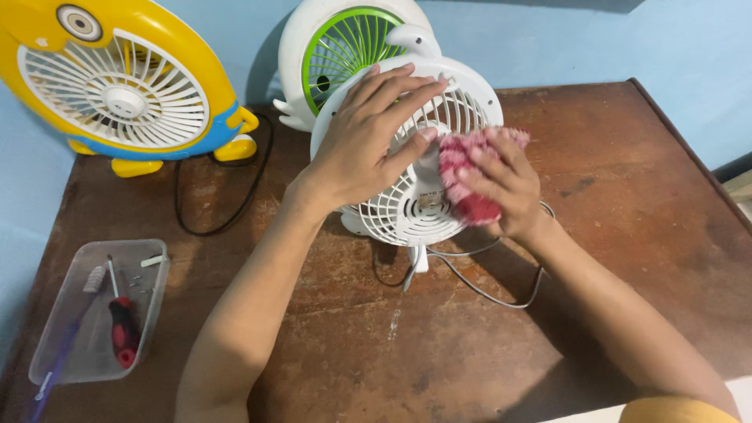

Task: The person wipes the front grill and body of a small white electric fan with a red cloth. They rotate the fan to clean different sections, then place the cloth on the table and reposition the fan.

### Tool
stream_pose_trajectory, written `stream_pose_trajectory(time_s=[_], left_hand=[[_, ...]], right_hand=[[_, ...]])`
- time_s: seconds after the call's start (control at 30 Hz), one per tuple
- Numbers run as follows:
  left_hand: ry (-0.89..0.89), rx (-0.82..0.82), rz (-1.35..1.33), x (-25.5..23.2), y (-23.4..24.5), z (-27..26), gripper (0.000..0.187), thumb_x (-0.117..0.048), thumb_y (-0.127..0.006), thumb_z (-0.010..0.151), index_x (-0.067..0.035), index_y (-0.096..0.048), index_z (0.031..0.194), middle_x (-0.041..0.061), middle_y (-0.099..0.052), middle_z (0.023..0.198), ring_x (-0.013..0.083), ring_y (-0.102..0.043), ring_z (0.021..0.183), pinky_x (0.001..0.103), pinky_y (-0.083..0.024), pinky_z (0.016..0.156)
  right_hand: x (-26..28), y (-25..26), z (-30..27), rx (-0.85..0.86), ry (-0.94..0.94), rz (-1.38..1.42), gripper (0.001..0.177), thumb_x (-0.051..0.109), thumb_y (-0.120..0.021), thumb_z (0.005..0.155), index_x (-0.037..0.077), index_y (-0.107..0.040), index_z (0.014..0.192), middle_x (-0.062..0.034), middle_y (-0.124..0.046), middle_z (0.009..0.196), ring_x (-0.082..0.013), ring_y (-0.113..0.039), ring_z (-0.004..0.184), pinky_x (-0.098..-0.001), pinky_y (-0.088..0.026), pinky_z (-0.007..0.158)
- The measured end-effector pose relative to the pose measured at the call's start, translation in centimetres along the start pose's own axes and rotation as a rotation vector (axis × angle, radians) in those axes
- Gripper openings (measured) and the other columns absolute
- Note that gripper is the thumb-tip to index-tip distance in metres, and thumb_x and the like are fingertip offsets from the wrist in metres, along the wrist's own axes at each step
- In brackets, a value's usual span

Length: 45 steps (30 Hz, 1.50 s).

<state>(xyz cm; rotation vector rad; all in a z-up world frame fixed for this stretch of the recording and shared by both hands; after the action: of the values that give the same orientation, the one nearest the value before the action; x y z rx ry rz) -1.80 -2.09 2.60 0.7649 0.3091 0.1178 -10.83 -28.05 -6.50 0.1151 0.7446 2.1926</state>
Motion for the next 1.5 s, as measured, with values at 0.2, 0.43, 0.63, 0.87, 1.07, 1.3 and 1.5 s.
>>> stream_pose_trajectory(time_s=[0.2,0.43,0.63,0.87,1.07,1.3,1.5], left_hand=[[-0.018,-0.017,-0.023,0.5,0.1,0.3,0.050,-0.038,-0.053,0.110,-0.011,-0.054,0.152,0.012,-0.058,0.145,0.0314,-0.048,0.142,0.050,-0.026,0.127],[-0.037,-0.027,-0.010,0.5,-0.1,0.3,0.056,-0.045,-0.053,0.110,-0.008,-0.055,0.151,0.011,-0.058,0.144,0.0306,-0.049,0.142,0.050,-0.027,0.127],[0.007,-0.035,-0.045,0.9,0.1,0.8,0.058,-0.048,-0.056,0.109,-0.006,-0.056,0.149,0.011,-0.060,0.142,0.0309,-0.051,0.137,0.047,-0.034,0.123],[-0.003,-0.035,-0.118,2.2,-0.1,1.4,0.053,-0.040,-0.060,0.109,-0.007,-0.057,0.149,0.011,-0.062,0.141,0.0305,-0.052,0.136,0.045,-0.039,0.119],[0.003,-0.012,-0.117,2.6,-0.3,1.5,0.053,-0.042,-0.060,0.108,-0.009,-0.057,0.149,0.010,-0.063,0.139,0.0305,-0.054,0.132,0.044,-0.039,0.118],[-0.017,0.018,-0.059,2.0,-0.1,1.0,0.054,-0.042,-0.056,0.111,-0.009,-0.053,0.154,0.011,-0.059,0.144,0.0316,-0.052,0.139,0.049,-0.029,0.128],[0.032,0.061,-0.069,2.2,0.0,1.3,0.055,-0.042,-0.056,0.109,-0.009,-0.053,0.153,0.011,-0.058,0.145,0.0322,-0.048,0.141,0.048,-0.031,0.126]], right_hand=[[-1.0,-0.5,0.6,-0.066,-0.335,0.261,0.038,0.026,-0.044,0.111,0.010,-0.060,0.141,-0.0165,-0.053,0.157,-0.0370,-0.050,0.148,-0.0493,-0.032,0.133],[-2.8,-0.6,1.1,-0.124,-0.856,0.588,0.028,0.006,-0.040,0.113,-0.006,-0.063,0.123,-0.0131,-0.065,0.110,-0.0166,-0.055,0.099,-0.0320,-0.047,0.090],[-1.2,0.0,1.7,-0.036,-0.782,0.253,0.025,0.005,-0.044,0.105,-0.003,-0.065,0.118,-0.0155,-0.067,0.104,-0.0196,-0.063,0.091,-0.0317,-0.047,0.080],[2.3,-0.6,0.8,-0.056,-0.297,0.051,0.045,0.032,-0.040,0.108,0.011,-0.057,0.144,-0.0184,-0.045,0.158,-0.0329,-0.041,0.153,-0.0508,-0.033,0.128],[6.1,-2.1,-0.7,0.147,0.130,-0.232,0.043,0.044,-0.060,0.103,0.028,-0.065,0.142,0.0061,-0.058,0.150,-0.0228,-0.042,0.148,-0.0434,-0.024,0.129],[0.5,-3.4,-2.8,-0.092,0.434,-0.185,0.038,0.035,-0.079,0.098,0.026,-0.069,0.133,0.0039,-0.060,0.150,-0.0199,-0.046,0.149,-0.0387,-0.020,0.132],[-1.7,-3.0,-3.8,-0.059,0.011,-0.086,0.035,0.021,-0.082,0.099,0.022,-0.071,0.132,-0.0011,-0.061,0.148,-0.0264,-0.048,0.147,-0.0397,-0.042,0.129]])
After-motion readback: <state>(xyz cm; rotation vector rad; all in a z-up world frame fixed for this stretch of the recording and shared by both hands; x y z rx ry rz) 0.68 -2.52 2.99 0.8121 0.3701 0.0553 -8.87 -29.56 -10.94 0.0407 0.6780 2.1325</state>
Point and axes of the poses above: each hand's wrist, its own z-axis towards the middle knuckle, its own y-axis out of the back of the hand, x = y × z, the point moved 1 cm from there along z, towards the middle knuckle
